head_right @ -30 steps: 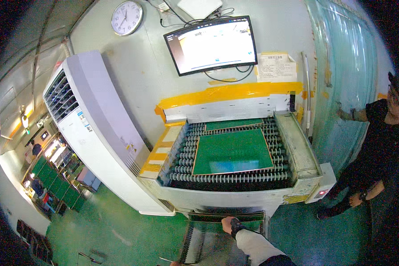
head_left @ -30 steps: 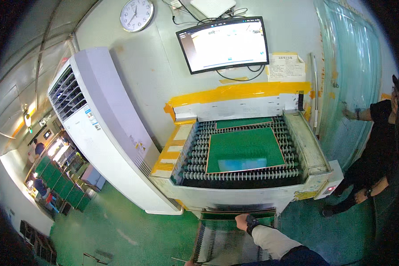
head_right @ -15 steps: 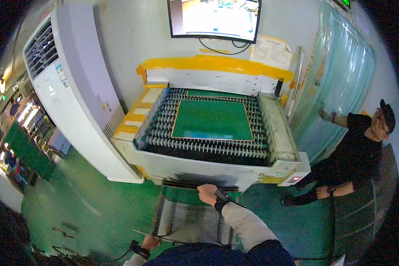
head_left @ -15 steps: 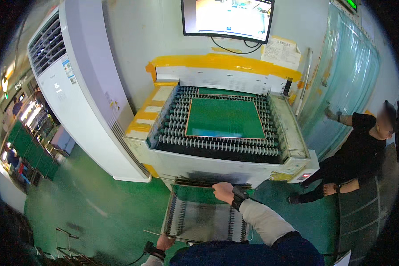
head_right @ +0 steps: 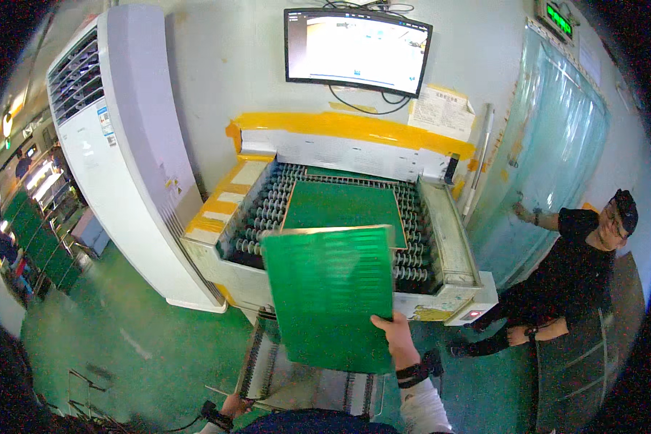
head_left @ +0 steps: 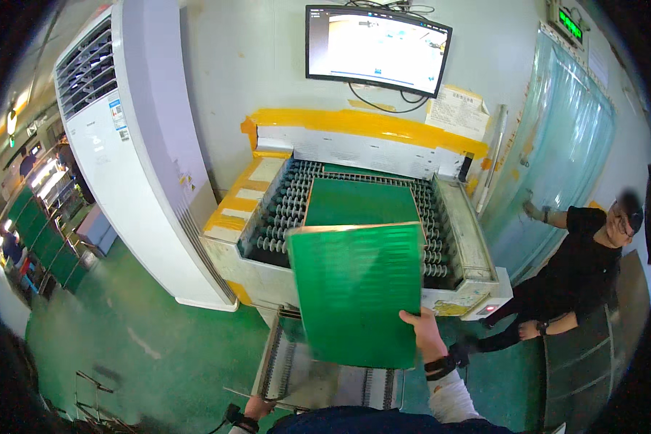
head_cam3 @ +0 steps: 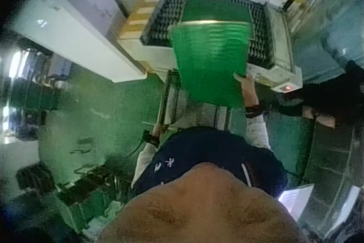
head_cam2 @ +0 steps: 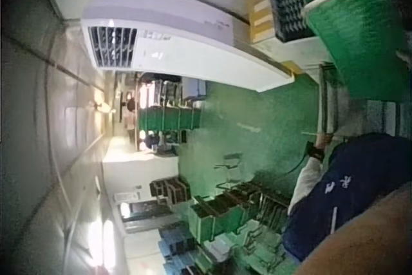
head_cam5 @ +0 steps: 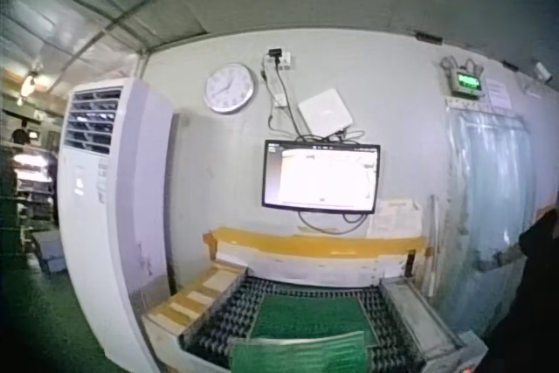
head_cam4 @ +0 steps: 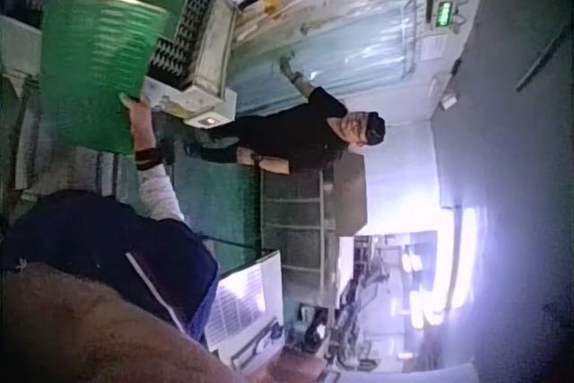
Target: Loading green panels into an industrial machine and organizing metal racks on the floor.
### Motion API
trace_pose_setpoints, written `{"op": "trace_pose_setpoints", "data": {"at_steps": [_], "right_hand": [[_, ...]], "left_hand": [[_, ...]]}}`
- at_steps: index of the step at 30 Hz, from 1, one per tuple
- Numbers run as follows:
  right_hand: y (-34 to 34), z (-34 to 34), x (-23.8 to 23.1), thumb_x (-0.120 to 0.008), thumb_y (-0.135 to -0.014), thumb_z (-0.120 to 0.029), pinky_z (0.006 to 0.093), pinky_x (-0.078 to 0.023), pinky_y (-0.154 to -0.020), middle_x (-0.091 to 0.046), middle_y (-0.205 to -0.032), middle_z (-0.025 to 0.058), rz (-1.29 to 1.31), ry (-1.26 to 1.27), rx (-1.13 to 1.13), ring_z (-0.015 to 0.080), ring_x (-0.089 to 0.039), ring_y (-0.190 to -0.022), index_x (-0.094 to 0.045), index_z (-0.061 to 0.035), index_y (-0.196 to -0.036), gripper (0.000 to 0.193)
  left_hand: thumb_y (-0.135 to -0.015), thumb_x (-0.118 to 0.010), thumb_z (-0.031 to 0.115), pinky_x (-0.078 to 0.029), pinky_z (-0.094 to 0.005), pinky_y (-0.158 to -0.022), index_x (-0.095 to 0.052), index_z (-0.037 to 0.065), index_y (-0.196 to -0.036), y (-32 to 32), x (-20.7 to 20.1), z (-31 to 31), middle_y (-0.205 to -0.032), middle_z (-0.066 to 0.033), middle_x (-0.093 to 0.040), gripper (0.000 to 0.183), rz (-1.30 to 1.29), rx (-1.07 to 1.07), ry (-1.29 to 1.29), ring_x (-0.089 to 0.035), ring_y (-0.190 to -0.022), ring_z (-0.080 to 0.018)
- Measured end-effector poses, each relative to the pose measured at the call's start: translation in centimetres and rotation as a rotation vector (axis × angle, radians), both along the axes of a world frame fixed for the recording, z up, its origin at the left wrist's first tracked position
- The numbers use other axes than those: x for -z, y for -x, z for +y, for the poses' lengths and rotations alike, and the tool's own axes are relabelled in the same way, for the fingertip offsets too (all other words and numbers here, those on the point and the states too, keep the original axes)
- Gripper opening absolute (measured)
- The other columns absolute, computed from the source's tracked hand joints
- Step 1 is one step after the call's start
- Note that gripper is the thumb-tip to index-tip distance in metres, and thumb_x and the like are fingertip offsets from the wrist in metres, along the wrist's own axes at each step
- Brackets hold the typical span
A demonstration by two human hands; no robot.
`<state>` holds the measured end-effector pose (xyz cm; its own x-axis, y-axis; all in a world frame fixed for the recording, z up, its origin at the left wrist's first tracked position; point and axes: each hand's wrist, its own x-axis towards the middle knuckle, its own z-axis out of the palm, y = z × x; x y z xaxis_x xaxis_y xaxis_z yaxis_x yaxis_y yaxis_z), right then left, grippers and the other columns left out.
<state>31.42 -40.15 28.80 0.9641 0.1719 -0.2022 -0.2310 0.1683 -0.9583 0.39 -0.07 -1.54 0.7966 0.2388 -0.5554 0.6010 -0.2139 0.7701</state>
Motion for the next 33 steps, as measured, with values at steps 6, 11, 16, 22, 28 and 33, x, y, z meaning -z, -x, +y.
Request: {"op": "trace_pose_setpoints", "data": {"at_steps": [6,11,16,22,28,33], "right_hand": [[2.9,0.2,7.6,-0.060,-0.085,0.001,0.0349,-0.051,-0.082,-0.062,-0.108,0.0058,0.054,-0.340,-0.042,0.0205,-0.060,-0.097,-0.060,-0.0027,-0.112,0.027],[4.9,2.0,8.6,-0.056,-0.084,0.004,0.0394,-0.050,-0.087,-0.060,-0.115,0.0068,0.359,-0.684,-0.037,0.0242,-0.058,-0.106,-0.055,-0.0059,-0.117,0.034],[5.6,2.8,7.7,-0.056,-0.085,0.002,0.0370,-0.050,-0.084,-0.061,-0.106,0.0052,0.512,-0.755,0.086,0.0227,-0.059,-0.098,-0.057,-0.0078,-0.110,0.026],[5.5,4.0,9.1,-0.058,-0.087,0.000,0.0416,-0.049,-0.087,-0.061,-0.104,0.0096,0.499,-0.798,0.133,0.0261,-0.059,-0.097,-0.058,-0.0027,-0.101,0.014],[5.7,5.7,8.3,-0.057,-0.090,-0.008,0.0436,-0.047,-0.089,-0.063,-0.102,0.0091,0.459,-0.694,0.008,0.0254,-0.059,-0.096,-0.058,-0.0046,-0.102,0.012],[5.3,6.7,9.2,-0.059,-0.093,-0.020,0.0409,-0.047,-0.089,-0.060,-0.113,0.0088,0.561,-0.587,-0.192,0.0238,-0.057,-0.101,-0.056,-0.0078,-0.114,0.025]], "left_hand": [[-0.077,-0.069,0.037,-0.054,-0.0371,-0.063,-0.069,0.001,-0.084,0.3,2.2,0.4,-0.068,-0.0111,-0.068,0.037,0.052,0.154,-0.150,-0.068,-0.064,-0.0251],[-0.075,-0.071,0.041,-0.054,-0.0412,-0.066,-0.070,0.001,-0.086,0.0,3.1,0.3,-0.069,-0.0138,-0.068,0.041,0.144,0.116,-0.199,-0.069,-0.067,-0.0271],[-0.075,-0.071,0.039,-0.054,-0.0414,-0.066,-0.070,0.002,-0.088,0.0,1.6,-0.2,-0.071,-0.0140,-0.069,0.039,0.075,0.034,-0.132,-0.069,-0.068,-0.0283],[-0.075,-0.071,0.040,-0.053,-0.0391,-0.063,-0.070,0.005,-0.087,-0.7,-2.1,-0.8,-0.069,-0.0115,-0.068,0.037,0.119,0.113,-0.210,-0.068,-0.065,-0.0267],[-0.076,-0.069,0.044,-0.052,-0.0384,-0.061,-0.071,0.006,-0.087,-0.8,0.3,0.7,-0.069,-0.0100,-0.069,0.039,0.173,0.147,-0.143,-0.067,-0.063,-0.0251],[-0.076,-0.069,0.047,-0.053,-0.0387,-0.062,-0.071,0.006,-0.085,0.4,6.9,2.4,-0.069,-0.0103,-0.068,0.043,0.174,0.049,0.005,-0.067,-0.063,-0.0261]]}}
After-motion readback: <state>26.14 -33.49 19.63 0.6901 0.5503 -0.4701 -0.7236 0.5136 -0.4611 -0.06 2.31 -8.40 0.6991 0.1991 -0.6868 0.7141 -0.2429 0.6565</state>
